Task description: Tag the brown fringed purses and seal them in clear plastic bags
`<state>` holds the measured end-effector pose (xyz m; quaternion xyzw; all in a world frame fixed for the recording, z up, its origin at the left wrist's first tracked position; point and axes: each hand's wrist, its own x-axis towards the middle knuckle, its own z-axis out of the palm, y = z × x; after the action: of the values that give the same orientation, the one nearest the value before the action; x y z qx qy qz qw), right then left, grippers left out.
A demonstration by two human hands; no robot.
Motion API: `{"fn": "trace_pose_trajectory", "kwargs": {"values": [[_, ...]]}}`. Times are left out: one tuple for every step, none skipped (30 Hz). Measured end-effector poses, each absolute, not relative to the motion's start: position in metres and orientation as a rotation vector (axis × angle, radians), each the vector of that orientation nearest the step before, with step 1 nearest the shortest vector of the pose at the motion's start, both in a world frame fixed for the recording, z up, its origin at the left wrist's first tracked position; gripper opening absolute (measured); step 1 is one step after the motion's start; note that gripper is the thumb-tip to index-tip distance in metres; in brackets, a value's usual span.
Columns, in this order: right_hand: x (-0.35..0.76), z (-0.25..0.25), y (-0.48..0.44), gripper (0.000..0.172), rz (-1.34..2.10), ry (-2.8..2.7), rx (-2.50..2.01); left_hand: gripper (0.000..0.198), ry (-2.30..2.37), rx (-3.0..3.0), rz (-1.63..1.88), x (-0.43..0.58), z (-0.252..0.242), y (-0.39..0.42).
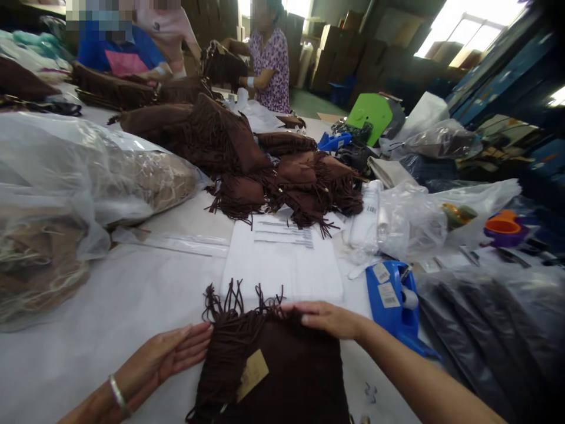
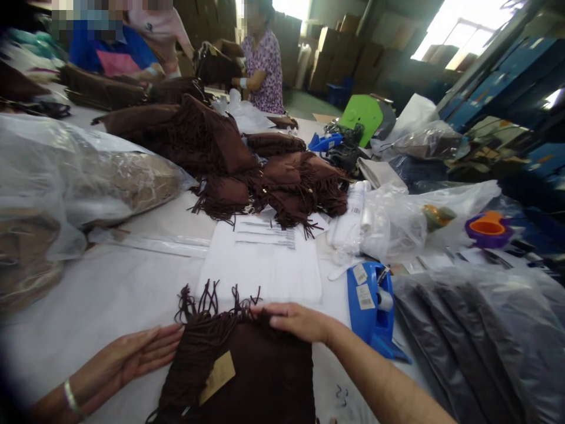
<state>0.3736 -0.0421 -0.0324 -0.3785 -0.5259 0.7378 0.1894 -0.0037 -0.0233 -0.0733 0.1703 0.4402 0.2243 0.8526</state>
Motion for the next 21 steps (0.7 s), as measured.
{"fn": "trace_pose_trajectory", "kwargs": {"values": [[0.368,-0.025,-0.053,0.045,1.929,-1.749,-1.062,0.053,0.934,0.358,0.475,-0.003,-0.074,-0.024],[0.363,-0.018,-0.067,0.046,1.801,-1.977,-1.051,0.054,0.943,0.355,0.477,-0.002,-0.075,-0.025],[0.358,-0.013,-0.08,0.047,1.706,-2.144,-1.017,0.055,0.954,0.353,0.482,-0.002,-0.076,-0.026],[0.356,-0.009,-0.094,0.049,1.661,-2.242,-0.954,0.056,0.963,0.351,0.486,-0.002,-0.076,-0.026],[0.356,-0.006,-0.105,0.05,1.648,-2.272,-0.884,0.056,0.969,0.349,0.491,-0.002,-0.076,-0.027],[0.358,-0.005,-0.113,0.047,1.639,-2.235,-0.845,0.056,0.972,0.346,0.495,-0.001,-0.076,-0.027],[0.363,-0.005,-0.116,0.041,1.614,-2.132,-0.877,0.055,0.974,0.339,0.495,-0.001,-0.075,-0.027],[0.369,-0.006,-0.114,0.038,1.56,-1.978,-0.991,0.053,0.978,0.33,0.493,0.0,-0.074,-0.027],[0.377,-0.008,-0.107,0.039,1.482,-1.798,-1.163,0.051,0.984,0.321,0.487,0.001,-0.072,-0.026],[0.385,-0.012,-0.095,0.042,1.418,-1.619,-1.358,0.05,0.991,0.315,0.476,0.002,-0.07,-0.024],[0.393,-0.017,-0.08,0.047,1.424,-1.47,-1.53,0.049,0.999,0.317,0.465,0.004,-0.068,-0.022],[0.399,-0.023,-0.063,0.051,1.533,-1.37,-1.647,0.048,1.003,0.329,0.451,0.006,-0.066,-0.02],[0.402,-0.03,-0.045,0.055,1.745,-1.305,-1.693,0.049,1.002,0.352,0.434,0.009,-0.064,-0.018],[0.401,-0.038,-0.029,0.057,2.01,-1.249,-1.666,0.049,0.994,0.379,0.416,0.011,-0.062,-0.016],[0.398,-0.046,-0.016,0.059,2.278,-1.173,-1.575,0.049,0.975,0.406,0.397,0.013,-0.062,-0.014],[0.391,-0.054,-0.005,0.06,2.506,-1.07,-1.445,0.048,0.948,0.425,0.373,0.015,-0.061,-0.013],[0.381,-0.062,0.002,0.059,2.66,-0.965,-1.306,0.047,0.915,0.434,0.35,0.017,-0.061,-0.012],[0.369,-0.068,0.005,0.06,2.74,-0.874,-1.19,0.047,0.88,0.431,0.326,0.019,-0.062,-0.011],[0.357,-0.074,0.007,0.06,2.768,-0.805,-1.092,0.047,0.847,0.421,0.304,0.021,-0.063,-0.009],[0.344,-0.078,0.006,0.058,2.754,-0.755,-1.013,0.049,0.822,0.41,0.281,0.024,-0.064,-0.006],[0.334,-0.08,0.004,0.056,2.71,-0.724,-0.953,0.051,0.806,0.402,0.259,0.027,-0.064,-0.003]]}}
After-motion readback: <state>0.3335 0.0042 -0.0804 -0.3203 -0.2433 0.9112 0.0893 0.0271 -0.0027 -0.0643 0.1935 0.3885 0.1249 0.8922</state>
